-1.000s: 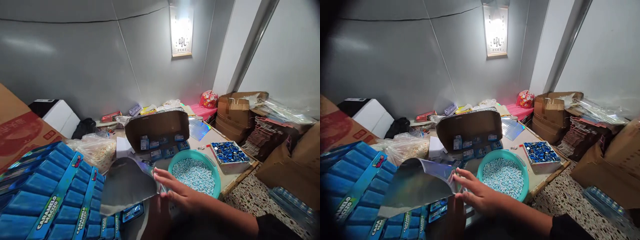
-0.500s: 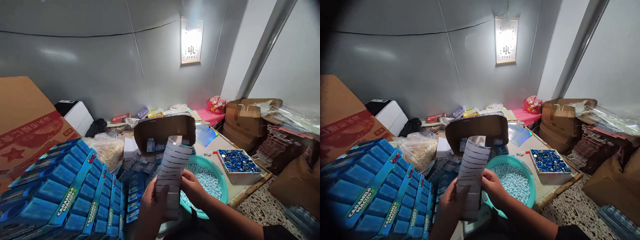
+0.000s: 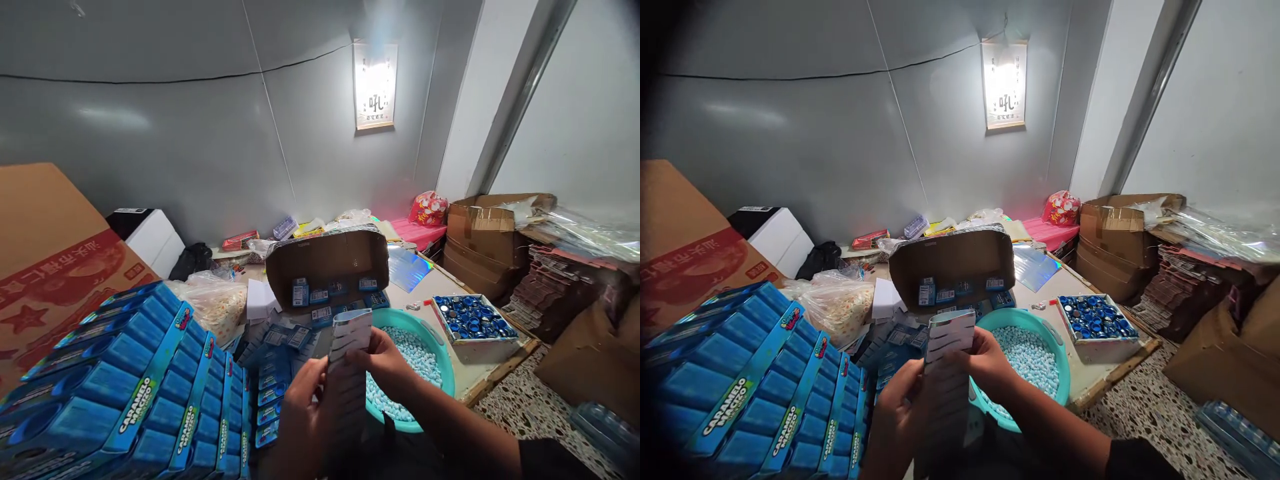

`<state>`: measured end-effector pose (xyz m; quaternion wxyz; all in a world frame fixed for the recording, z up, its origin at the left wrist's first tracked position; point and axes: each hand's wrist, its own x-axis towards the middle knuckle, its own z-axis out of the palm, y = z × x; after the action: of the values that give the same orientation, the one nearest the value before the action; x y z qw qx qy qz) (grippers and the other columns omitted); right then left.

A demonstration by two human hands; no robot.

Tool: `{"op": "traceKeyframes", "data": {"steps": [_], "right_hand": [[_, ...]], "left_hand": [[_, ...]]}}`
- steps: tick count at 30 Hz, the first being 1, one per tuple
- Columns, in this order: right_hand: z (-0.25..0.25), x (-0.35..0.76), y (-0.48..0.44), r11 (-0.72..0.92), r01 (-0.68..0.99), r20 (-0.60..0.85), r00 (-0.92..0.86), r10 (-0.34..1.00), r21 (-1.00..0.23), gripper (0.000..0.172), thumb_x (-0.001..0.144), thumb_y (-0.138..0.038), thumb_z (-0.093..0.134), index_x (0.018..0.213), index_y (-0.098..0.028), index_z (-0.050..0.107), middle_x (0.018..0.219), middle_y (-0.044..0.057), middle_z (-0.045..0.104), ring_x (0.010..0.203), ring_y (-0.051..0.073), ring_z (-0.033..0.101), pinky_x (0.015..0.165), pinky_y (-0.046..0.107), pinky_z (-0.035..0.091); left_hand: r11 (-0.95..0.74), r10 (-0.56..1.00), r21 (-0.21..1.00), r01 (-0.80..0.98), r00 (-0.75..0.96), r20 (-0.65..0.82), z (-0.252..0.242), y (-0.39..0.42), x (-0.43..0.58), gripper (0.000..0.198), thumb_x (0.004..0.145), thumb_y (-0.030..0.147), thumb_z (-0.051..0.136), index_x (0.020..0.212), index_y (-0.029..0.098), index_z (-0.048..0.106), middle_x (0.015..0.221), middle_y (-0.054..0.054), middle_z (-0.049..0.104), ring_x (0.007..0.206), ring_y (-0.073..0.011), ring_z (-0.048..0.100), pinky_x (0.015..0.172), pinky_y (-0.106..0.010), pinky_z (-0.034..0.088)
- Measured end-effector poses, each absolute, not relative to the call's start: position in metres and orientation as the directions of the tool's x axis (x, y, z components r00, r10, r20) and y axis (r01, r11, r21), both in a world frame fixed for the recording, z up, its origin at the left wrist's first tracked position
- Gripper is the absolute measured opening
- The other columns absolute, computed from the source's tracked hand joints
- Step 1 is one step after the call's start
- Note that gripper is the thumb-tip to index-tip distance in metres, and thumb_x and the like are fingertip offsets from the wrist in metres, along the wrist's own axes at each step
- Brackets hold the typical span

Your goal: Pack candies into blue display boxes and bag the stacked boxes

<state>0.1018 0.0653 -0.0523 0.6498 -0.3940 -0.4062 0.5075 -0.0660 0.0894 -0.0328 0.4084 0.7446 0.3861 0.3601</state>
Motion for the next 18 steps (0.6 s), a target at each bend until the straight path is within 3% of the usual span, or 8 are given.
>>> {"op": "traceKeyframes", "data": {"steps": [2, 4, 6, 8, 10, 14, 16, 18], "right_hand": [[-0.052, 0.099, 0.064, 0.196, -0.122, 0.156, 0.277, 0.948, -0.973, 0.044, 0.082, -0.045, 0.071, 0.117, -0.018, 0.062, 0.111, 0.014, 0.07, 0.099, 0.027, 0.067, 0.086, 0.045, 0.055], [-0.052, 0.096, 0.058, 0.215, 0.234, 0.286, 0.332, 0.899, -0.948, 0.069, 0.079, -0.046, 0.072, 0.138, -0.018, 0.049, 0.136, 0.02, 0.057, 0.123, 0.034, 0.056, 0.099, 0.053, 0.049], [-0.053, 0.093, 0.05, 0.264, 0.586, 0.429, 0.16, 0.889, -0.766, 0.094, 0.068, -0.048, 0.081, 0.147, -0.019, 0.04, 0.151, 0.021, 0.043, 0.139, 0.039, 0.039, 0.112, 0.061, 0.034], [-0.053, 0.091, 0.041, 0.319, 0.783, 0.432, -0.072, 0.899, -0.534, 0.101, 0.062, -0.049, 0.084, 0.149, -0.021, 0.041, 0.156, 0.018, 0.038, 0.145, 0.041, 0.029, 0.119, 0.063, 0.017], [-0.052, 0.091, 0.034, 0.301, 0.873, 0.374, -0.151, 0.915, -0.383, 0.094, 0.067, -0.046, 0.081, 0.15, -0.024, 0.041, 0.158, 0.013, 0.037, 0.147, 0.039, 0.024, 0.121, 0.063, 0.008], [-0.048, 0.101, 0.027, 0.247, 0.931, 0.332, -0.152, 0.931, -0.269, 0.091, 0.074, -0.037, 0.074, 0.154, -0.024, 0.034, 0.158, 0.012, 0.036, 0.15, 0.036, 0.018, 0.122, 0.059, -0.003], [-0.048, 0.109, 0.024, 0.301, 0.924, 0.347, -0.208, 0.914, -0.238, 0.099, 0.072, -0.037, 0.076, 0.157, -0.018, 0.028, 0.157, 0.014, 0.038, 0.15, 0.036, 0.017, 0.122, 0.057, -0.007], [-0.049, 0.116, 0.022, 0.382, 0.902, 0.394, -0.282, 0.875, -0.2, 0.094, 0.075, -0.033, 0.075, 0.156, -0.018, 0.03, 0.156, 0.014, 0.042, 0.149, 0.034, 0.021, 0.122, 0.054, -0.007]], "left_hand": [[-0.297, 0.935, 0.907, 0.299, 0.284, 0.213, -0.032, 0.1, -0.059, 0.039, 0.09, 0.054, 0.055, 0.078, 0.02, 0.07, 0.065, 0.0, 0.062, 0.062, -0.0145, 0.054, 0.057, -0.024, 0.043], [-0.198, 0.979, 0.944, 0.266, 0.111, 0.174, -0.033, 0.114, -0.055, 0.043, 0.084, 0.058, 0.058, 0.07, 0.018, 0.067, 0.06, 0.0, 0.062, 0.059, -0.0151, 0.054, 0.054, -0.025, 0.042], [-0.126, 0.992, 0.967, 0.221, 0.007, 0.128, -0.035, 0.129, -0.053, 0.042, 0.08, 0.058, 0.06, 0.07, 0.018, 0.066, 0.062, -0.001, 0.065, 0.059, -0.0168, 0.056, 0.054, -0.026, 0.043], [-0.098, 0.994, 0.976, 0.192, -0.026, 0.105, -0.04, 0.14, -0.052, 0.039, 0.077, 0.056, 0.063, 0.076, 0.018, 0.067, 0.07, -0.004, 0.07, 0.065, -0.0196, 0.061, 0.058, -0.028, 0.047], [-0.083, 0.994, 0.984, 0.161, -0.051, 0.092, -0.047, 0.148, -0.052, 0.035, 0.077, 0.053, 0.064, 0.082, 0.018, 0.067, 0.079, -0.006, 0.072, 0.075, -0.0227, 0.066, 0.066, -0.031, 0.051], [-0.021, 0.994, 0.998, 0.059, -0.108, 0.027, -0.063, 0.158, -0.054, 0.033, 0.078, 0.042, 0.066, 0.099, 0.018, 0.059, 0.098, -0.009, 0.072, 0.092, -0.0251, 0.069, 0.081, -0.038, 0.055], [0.021, 0.992, 1.0, 0.022, -0.127, -0.018, -0.066, 0.163, -0.059, 0.037, 0.078, 0.036, 0.068, 0.108, 0.018, 0.054, 0.099, -0.009, 0.071, 0.088, -0.0235, 0.07, 0.08, -0.04, 0.056], [0.065, 0.991, 0.998, -0.007, -0.114, -0.066, -0.066, 0.166, -0.065, 0.04, 0.079, 0.033, 0.068, 0.112, 0.019, 0.05, 0.094, -0.007, 0.07, 0.078, -0.0206, 0.069, 0.075, -0.04, 0.057]]}}
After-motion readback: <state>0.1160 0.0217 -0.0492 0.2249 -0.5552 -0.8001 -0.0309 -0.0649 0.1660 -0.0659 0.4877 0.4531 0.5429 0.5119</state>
